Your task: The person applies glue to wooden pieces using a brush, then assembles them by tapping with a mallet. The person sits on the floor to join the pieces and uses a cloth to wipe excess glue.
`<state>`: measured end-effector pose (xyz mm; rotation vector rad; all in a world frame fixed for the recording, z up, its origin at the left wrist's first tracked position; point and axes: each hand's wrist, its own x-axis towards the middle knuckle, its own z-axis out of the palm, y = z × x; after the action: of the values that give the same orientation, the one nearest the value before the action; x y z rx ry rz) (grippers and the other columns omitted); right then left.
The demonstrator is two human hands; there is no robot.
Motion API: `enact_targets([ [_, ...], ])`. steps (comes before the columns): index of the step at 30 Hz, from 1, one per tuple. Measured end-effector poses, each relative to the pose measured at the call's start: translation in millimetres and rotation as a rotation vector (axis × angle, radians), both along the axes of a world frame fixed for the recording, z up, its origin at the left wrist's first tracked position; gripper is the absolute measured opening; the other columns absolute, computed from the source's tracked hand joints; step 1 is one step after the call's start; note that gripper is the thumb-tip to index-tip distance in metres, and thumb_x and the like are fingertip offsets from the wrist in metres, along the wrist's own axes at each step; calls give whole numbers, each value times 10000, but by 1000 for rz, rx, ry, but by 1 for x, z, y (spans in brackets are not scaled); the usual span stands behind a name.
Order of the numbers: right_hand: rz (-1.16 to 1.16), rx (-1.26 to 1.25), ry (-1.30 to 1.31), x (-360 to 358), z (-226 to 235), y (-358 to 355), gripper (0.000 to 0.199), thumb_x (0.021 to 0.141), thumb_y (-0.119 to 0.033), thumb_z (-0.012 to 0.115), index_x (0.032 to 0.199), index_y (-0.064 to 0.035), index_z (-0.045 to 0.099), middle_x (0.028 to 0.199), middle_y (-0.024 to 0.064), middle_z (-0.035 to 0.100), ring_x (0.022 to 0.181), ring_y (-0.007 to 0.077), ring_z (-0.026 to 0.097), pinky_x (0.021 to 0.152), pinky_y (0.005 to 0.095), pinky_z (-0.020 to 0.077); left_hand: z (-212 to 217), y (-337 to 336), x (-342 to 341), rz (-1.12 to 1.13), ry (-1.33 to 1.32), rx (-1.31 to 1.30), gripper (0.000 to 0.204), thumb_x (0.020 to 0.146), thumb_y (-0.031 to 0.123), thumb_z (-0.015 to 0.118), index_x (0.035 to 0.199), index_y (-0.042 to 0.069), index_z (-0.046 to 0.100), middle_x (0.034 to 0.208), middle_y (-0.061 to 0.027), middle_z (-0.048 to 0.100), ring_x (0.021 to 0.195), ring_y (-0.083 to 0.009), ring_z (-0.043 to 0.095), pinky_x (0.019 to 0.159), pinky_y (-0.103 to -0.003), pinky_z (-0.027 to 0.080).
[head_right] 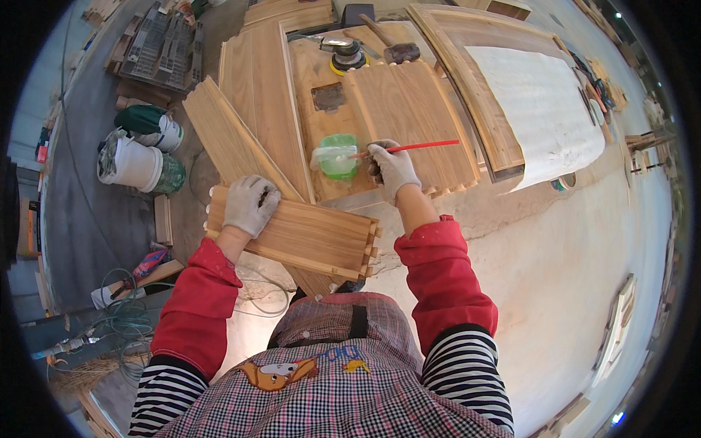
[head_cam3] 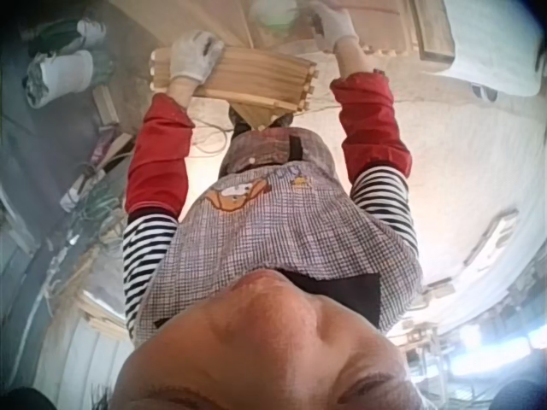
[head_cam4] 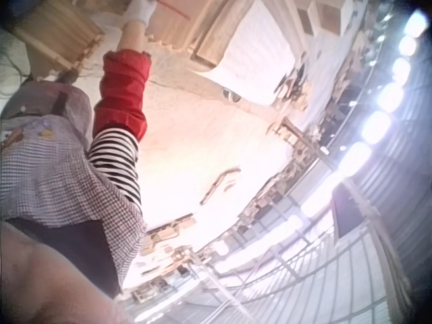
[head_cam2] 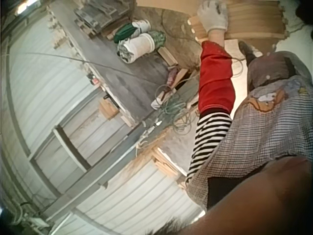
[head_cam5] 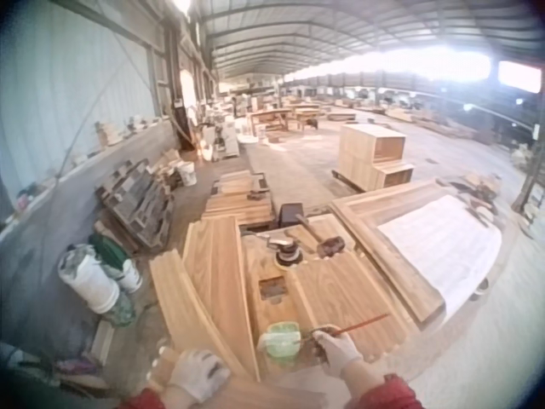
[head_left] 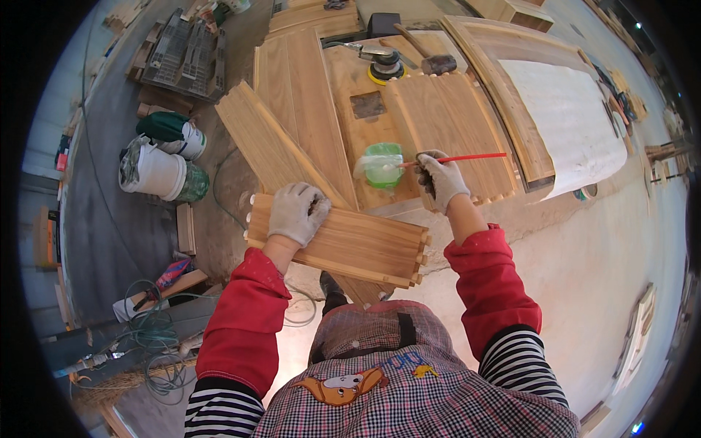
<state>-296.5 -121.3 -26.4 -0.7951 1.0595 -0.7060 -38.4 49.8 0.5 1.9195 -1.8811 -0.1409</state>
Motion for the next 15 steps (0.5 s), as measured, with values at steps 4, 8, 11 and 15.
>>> enact_targets([
  [4, -122, 99, -40, -5, 3, 4, 156, 928, -215, 576, 950, -64, 609, 700, 22, 581, 485, 105, 495, 415, 230, 390, 2, 0, -1, 0, 2, -3, 200, 816, 262, 613, 790, 64, 630, 826, -114, 615, 834, -338, 564, 778, -438, 435],
  [8, -194, 166, -103, -8, -4, 6, 216, 951, -280, 563, 952, -69, 615, 714, 30, 602, 485, 102, 508, 406, 226, 392, 3, 0, -1, 5, 12, 18, 181, 808, 238, 624, 789, 57, 629, 824, -118, 615, 830, -343, 565, 769, -442, 441],
  [11, -222, 167, -106, -10, -2, 10, 237, 958, -303, 557, 957, -75, 620, 728, 33, 624, 484, 100, 512, 404, 225, 393, 3, 1, -2, 7, 18, 16, 177, 806, 233, 627, 789, 57, 629, 824, -118, 614, 827, -344, 566, 763, -444, 443],
  [15, -237, 159, -111, -13, 1, 14, 225, 962, -289, 547, 965, -78, 625, 737, 34, 643, 490, 102, 525, 408, 220, 397, 1, 1, -1, 3, -7, -5, 180, 809, 242, 622, 787, 63, 629, 820, -117, 612, 827, -341, 569, 759, -443, 445],
])
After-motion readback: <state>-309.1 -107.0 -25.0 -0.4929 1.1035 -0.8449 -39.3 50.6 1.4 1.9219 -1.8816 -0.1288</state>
